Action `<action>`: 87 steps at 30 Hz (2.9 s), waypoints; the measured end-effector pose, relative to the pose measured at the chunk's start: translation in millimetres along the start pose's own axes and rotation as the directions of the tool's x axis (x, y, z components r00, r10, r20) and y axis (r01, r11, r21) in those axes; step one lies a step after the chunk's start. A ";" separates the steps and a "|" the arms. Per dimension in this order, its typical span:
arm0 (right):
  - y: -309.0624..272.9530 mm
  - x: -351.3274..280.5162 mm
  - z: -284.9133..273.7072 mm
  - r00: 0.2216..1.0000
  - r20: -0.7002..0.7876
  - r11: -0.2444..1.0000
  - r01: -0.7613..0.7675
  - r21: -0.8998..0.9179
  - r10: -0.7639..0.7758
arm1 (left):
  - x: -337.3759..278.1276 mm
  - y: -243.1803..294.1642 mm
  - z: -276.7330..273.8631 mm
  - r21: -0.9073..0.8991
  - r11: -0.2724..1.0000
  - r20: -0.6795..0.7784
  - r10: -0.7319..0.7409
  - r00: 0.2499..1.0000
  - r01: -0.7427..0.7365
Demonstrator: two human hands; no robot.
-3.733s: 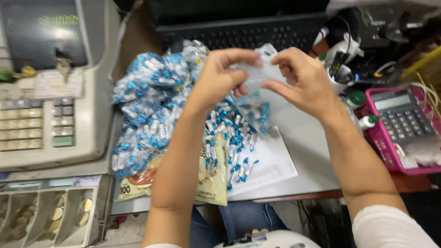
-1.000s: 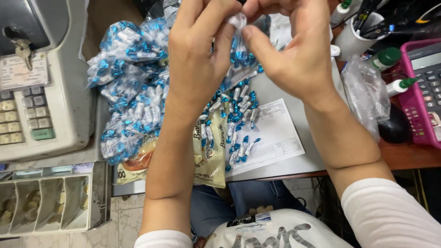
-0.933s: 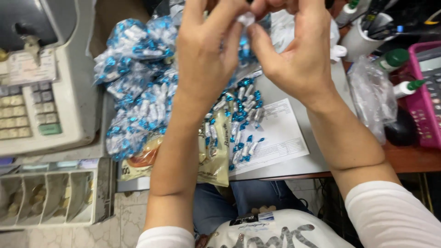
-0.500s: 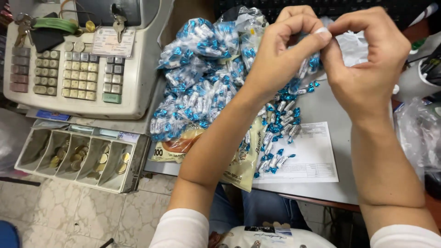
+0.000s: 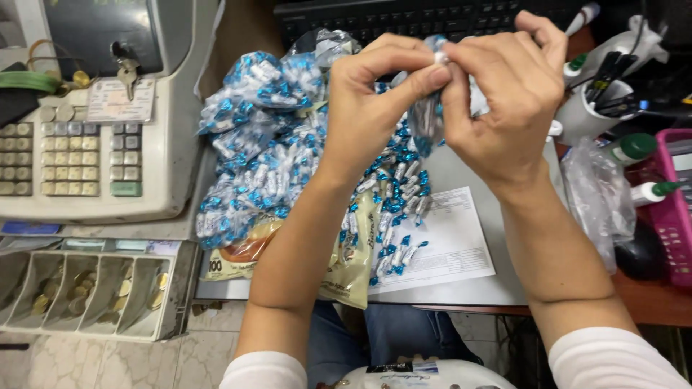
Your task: Bagging individually wrapped candies from a large pile into small plastic bags at a checkout counter.
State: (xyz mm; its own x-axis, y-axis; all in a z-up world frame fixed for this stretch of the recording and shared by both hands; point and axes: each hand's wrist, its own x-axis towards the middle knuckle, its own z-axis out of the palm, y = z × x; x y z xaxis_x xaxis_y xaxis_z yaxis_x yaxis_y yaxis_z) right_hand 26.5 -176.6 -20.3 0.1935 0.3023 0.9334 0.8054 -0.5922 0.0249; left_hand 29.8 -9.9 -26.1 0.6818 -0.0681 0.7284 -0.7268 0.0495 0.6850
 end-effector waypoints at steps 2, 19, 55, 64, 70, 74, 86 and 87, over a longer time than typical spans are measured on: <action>0.9 1.3 -3.8 1.000 -0.007 1.000 0.001 -0.017 -0.001 | -0.6 8.0 4.2 -0.028 1.000 -0.009 -0.004 1.000 0.003; 47.7 -27.8 -84.3 0.987 -0.025 0.944 -0.142 0.297 0.156 | -15.0 18.9 -29.7 0.617 0.734 0.204 0.199 0.959 -0.284; 17.2 -236.1 -191.2 0.628 0.408 0.749 -0.545 -0.376 0.662 | -113.7 -47.3 182.8 0.457 0.812 0.883 -0.365 0.296 -0.362; 33.5 -254.7 -189.4 0.537 0.157 0.559 -0.795 -0.235 0.829 | -118.6 -35.8 202.8 0.488 0.806 0.859 -0.375 0.349 -0.335; 37.1 -269.5 -195.7 0.406 0.192 0.430 -0.897 -0.100 0.893 | -115.9 -28.9 214.4 0.470 0.803 0.877 -0.375 0.300 -0.368; 41.0 -288.9 -203.1 0.281 0.109 0.291 -0.953 -0.086 0.954 | -118.5 -33.7 221.3 0.483 0.788 0.871 -0.386 0.304 -0.382; 29.2 -258.4 -223.4 0.337 0.050 0.328 -0.935 0.136 0.940 | -130.1 -93.2 257.1 0.571 0.719 0.809 -0.414 0.416 -0.396; 26.4 -253.9 -229.0 0.328 0.009 0.318 -0.922 0.222 0.945 | -131.6 -98.6 259.8 0.581 0.715 0.805 -0.434 0.404 -0.389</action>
State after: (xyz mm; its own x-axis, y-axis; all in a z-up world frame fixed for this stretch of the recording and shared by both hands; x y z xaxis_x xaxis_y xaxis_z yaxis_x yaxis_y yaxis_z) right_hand -129.6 -440.0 -174.7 0.8290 -0.4539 0.3266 0.2024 -0.3010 -0.9319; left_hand -9.8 -264.7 -193.5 0.5242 -0.8515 -0.0161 -0.8332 -0.5166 0.1971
